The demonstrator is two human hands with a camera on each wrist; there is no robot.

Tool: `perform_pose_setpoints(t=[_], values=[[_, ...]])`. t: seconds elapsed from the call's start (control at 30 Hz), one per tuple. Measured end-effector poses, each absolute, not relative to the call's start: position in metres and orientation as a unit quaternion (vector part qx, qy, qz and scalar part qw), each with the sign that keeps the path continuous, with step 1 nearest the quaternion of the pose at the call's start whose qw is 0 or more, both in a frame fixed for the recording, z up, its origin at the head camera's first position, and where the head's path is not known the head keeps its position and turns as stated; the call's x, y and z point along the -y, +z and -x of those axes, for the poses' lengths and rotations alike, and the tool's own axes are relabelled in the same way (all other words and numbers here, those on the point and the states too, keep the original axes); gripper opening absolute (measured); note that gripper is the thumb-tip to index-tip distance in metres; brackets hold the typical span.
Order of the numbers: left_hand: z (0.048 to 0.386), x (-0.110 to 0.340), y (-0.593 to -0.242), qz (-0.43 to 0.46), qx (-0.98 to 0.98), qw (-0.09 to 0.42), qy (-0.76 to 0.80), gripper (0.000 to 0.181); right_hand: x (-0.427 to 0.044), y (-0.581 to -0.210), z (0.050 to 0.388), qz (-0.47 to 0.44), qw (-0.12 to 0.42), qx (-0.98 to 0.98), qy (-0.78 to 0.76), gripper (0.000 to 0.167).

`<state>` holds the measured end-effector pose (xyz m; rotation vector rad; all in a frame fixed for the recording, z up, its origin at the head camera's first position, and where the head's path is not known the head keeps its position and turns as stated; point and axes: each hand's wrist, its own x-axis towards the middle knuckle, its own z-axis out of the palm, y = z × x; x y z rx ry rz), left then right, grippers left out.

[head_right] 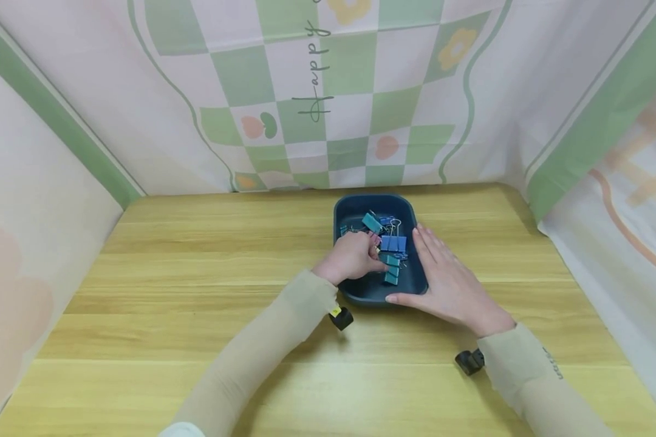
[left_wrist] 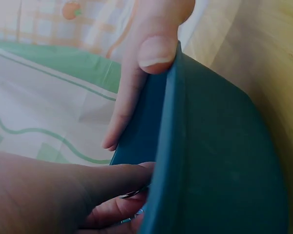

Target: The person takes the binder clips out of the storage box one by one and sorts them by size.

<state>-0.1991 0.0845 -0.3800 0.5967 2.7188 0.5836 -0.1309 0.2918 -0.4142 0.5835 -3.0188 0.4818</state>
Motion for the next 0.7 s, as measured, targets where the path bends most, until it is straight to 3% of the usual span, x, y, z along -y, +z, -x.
perform_pose_setpoints(t=[0.13, 0.4, 0.7], values=[[0.200, -0.083, -0.383, -0.205, -0.935, 0.144, 0.252, 0.023, -0.291, -0.414, 0.130, -0.184, 0.011, 0.971, 0.156, 0.125], [0.202, -0.075, -0.390, -0.258, -0.900, 0.080, 0.342, 0.013, -0.291, -0.413, 0.130, -0.178, 0.000, 0.972, 0.155, 0.125], [0.204, -0.060, -0.372, -0.290, -0.853, -0.028, 0.434, 0.012, -0.291, -0.412, 0.129, -0.182, 0.004, 0.970, 0.160, 0.124]])
